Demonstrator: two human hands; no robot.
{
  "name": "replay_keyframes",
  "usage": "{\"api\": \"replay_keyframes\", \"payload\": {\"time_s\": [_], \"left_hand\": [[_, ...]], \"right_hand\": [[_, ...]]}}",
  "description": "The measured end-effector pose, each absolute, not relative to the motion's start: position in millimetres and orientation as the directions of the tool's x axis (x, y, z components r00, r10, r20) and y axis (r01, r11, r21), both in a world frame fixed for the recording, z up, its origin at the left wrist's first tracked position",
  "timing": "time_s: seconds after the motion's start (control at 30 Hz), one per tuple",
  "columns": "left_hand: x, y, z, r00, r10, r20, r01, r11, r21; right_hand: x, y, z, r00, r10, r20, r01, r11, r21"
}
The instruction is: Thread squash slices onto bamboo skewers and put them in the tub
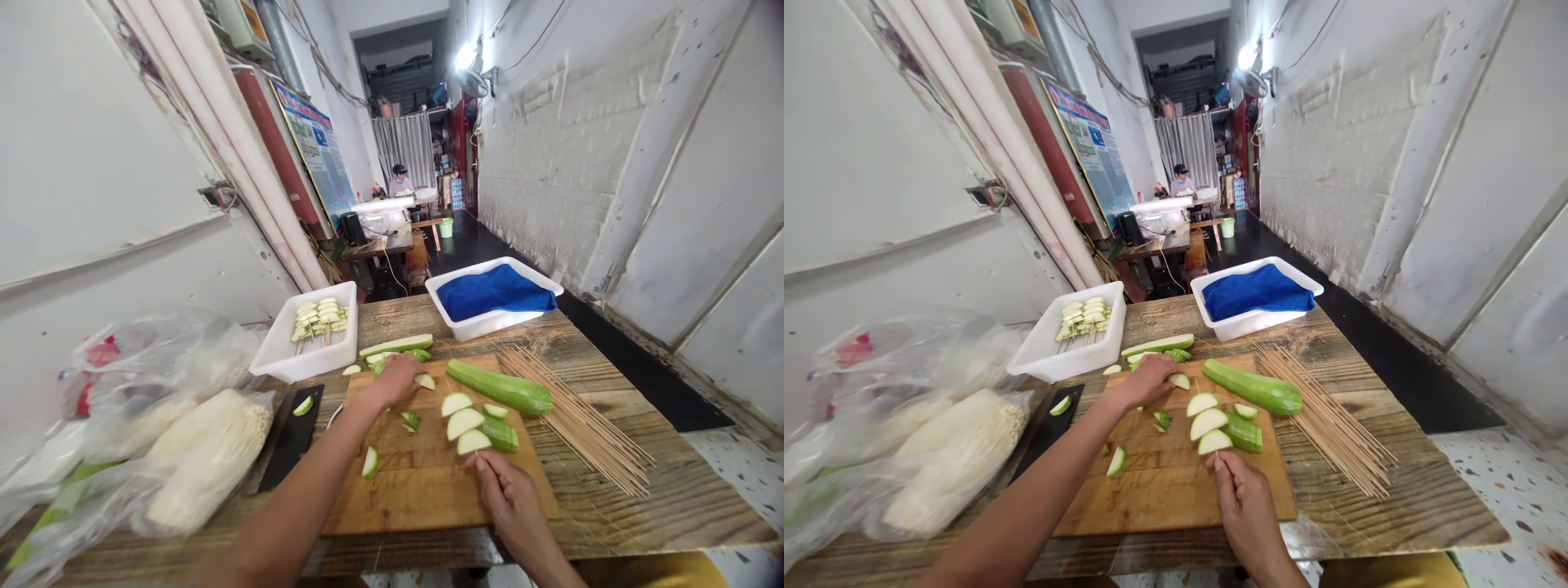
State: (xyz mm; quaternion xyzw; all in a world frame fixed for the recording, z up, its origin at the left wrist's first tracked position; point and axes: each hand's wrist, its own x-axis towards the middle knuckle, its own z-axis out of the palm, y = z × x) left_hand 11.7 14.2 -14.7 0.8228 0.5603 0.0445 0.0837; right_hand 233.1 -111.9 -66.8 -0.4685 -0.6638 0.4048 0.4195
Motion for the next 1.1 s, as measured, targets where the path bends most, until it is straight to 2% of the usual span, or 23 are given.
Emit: {"api": "replay_keyframes", "payload": {"time_s": [0.17,0.3,0.37,0.47,0.67,0.8,0.87,0.93,1.0,1.1], "left_hand": [[14,0,-19,0.314,0.949,0.029,0.887,-0.304,0.347],[17,-9,-20,0.161,0.980,0.119,0.754,-0.200,0.625],[15,-12,-15,0.091,0.987,0.130,0.688,-0.157,0.708],[9,-20,-2,0.044,0.994,0.098,0.685,-0.102,0.722],[-2,-42,15,0.213,0.976,-0.041,0.782,-0.145,0.606],[5,-43,14,0.162,0.987,0.020,0.741,-0.134,0.658],[11,-41,13,0.083,0.994,0.071,0.661,-0.109,0.742],[17,-39,11,0.002,0.998,0.060,0.495,-0.053,0.867],[24,-39,7,-0.031,0.999,-0.040,0.231,0.046,0.972],[33,-40,0,0.005,0.979,-0.203,-0.153,0.202,0.967]], "right_hand": [[234,-111,-66,-0.209,0.960,0.188,0.292,0.245,-0.924],[234,-112,-63,-0.208,0.957,0.202,0.281,0.257,-0.925],[233,-112,-62,-0.209,0.957,0.199,0.282,0.254,-0.925],[233,-113,-63,-0.201,0.961,0.191,0.273,0.242,-0.931],[235,-114,-66,-0.132,0.987,0.097,0.227,0.125,-0.966],[236,-115,-65,-0.133,0.990,0.054,0.207,0.082,-0.975],[237,-116,-64,-0.141,0.987,0.074,0.225,0.104,-0.969],[237,-116,-61,-0.161,0.980,0.120,0.259,0.159,-0.953],[237,-116,-59,-0.206,0.961,0.184,0.287,0.240,-0.927],[238,-116,-56,-0.278,0.926,0.256,0.300,0.337,-0.892]]}}
